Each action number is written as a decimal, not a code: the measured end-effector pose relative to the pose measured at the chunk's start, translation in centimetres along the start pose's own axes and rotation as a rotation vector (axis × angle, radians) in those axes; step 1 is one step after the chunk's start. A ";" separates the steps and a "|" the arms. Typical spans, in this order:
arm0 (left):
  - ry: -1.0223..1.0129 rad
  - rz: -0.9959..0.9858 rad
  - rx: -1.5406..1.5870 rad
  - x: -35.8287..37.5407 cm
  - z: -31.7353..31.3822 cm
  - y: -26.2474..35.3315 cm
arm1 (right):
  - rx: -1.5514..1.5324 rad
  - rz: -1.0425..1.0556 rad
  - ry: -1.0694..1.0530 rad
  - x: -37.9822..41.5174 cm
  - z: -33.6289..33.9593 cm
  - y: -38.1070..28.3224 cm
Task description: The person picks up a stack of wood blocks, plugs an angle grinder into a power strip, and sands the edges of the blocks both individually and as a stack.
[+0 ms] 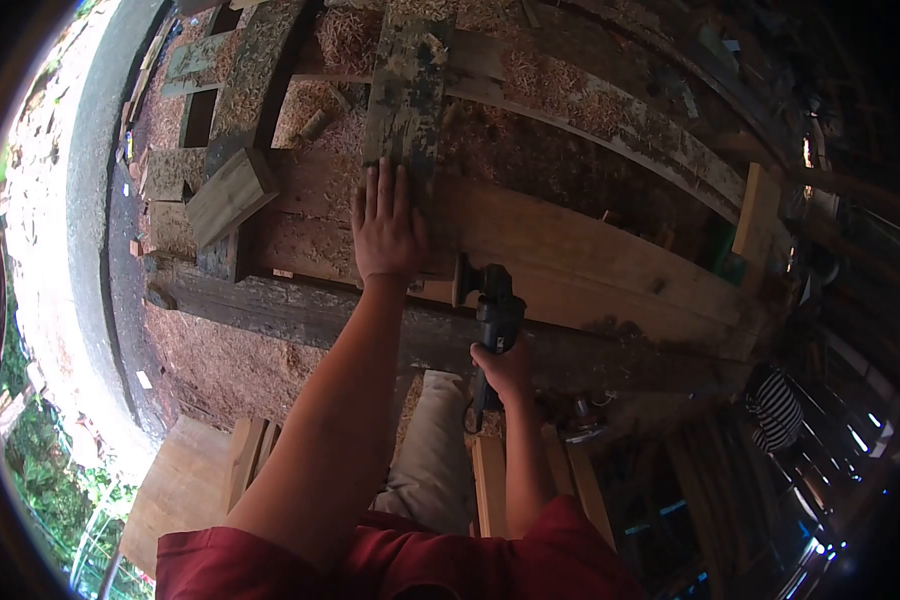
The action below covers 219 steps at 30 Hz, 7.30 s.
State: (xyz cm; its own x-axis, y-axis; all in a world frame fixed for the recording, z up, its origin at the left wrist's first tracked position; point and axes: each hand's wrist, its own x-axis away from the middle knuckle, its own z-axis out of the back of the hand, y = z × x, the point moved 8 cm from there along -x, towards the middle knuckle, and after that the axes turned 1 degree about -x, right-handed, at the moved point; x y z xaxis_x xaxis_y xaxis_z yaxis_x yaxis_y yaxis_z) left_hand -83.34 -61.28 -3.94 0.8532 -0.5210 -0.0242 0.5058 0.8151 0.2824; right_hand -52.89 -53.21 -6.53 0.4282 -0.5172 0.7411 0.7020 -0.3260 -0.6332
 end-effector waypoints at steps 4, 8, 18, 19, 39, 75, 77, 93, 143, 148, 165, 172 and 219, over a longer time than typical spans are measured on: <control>-0.012 0.008 0.015 0.0 -0.1 -0.1 | -0.043 0.002 0.014 0.4 0.0 0.2; -0.013 0.008 0.006 0.0 -0.1 -0.1 | -0.056 0.008 0.015 0.4 0.0 0.4; -0.027 0.004 0.000 0.0 0.0 0.0 | -0.062 -0.005 -0.013 -1.2 -0.2 -0.1; -0.024 0.004 0.002 -0.1 -0.1 0.0 | -0.062 0.006 -0.005 -1.4 -0.2 -0.3; -0.060 0.012 0.001 -0.2 -0.1 0.0 | -0.098 0.058 0.010 -4.1 -0.4 -3.5; -0.051 -0.396 0.372 5.7 5.7 -6.2 | -0.979 0.180 -0.155 12.1 2.5 5.8; -0.147 -0.363 0.449 7.7 4.5 -8.0 | -0.932 0.147 -0.103 12.6 3.0 5.3; 0.242 0.189 0.750 16.5 0.4 -9.3 | 0.601 0.798 0.203 8.9 -1.1 -12.3; 0.252 0.229 0.505 16.9 2.4 -10.0 | 1.058 0.722 0.263 3.9 -6.5 -17.6; 0.224 0.243 0.513 16.9 2.6 -10.2 | 1.062 0.775 0.218 4.8 -8.4 -17.6; 0.173 0.233 0.532 16.6 2.6 -10.5 | 1.086 0.739 0.274 2.4 -6.5 -18.9; 0.169 0.230 0.526 16.3 2.8 -10.6 | 1.078 0.691 0.287 1.5 -5.9 -19.7; 0.158 0.200 0.494 16.2 2.7 -10.7 | 1.034 0.691 0.266 3.2 -2.7 -17.1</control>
State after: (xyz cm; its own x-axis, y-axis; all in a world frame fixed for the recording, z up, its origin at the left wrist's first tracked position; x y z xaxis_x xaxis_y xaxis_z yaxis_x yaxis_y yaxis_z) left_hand -75.30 -79.08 -4.76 0.9544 -0.2933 -0.0565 0.2445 0.6585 0.7118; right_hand -65.09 -51.46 6.10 0.8384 -0.5130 0.1841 0.5448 0.7789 -0.3106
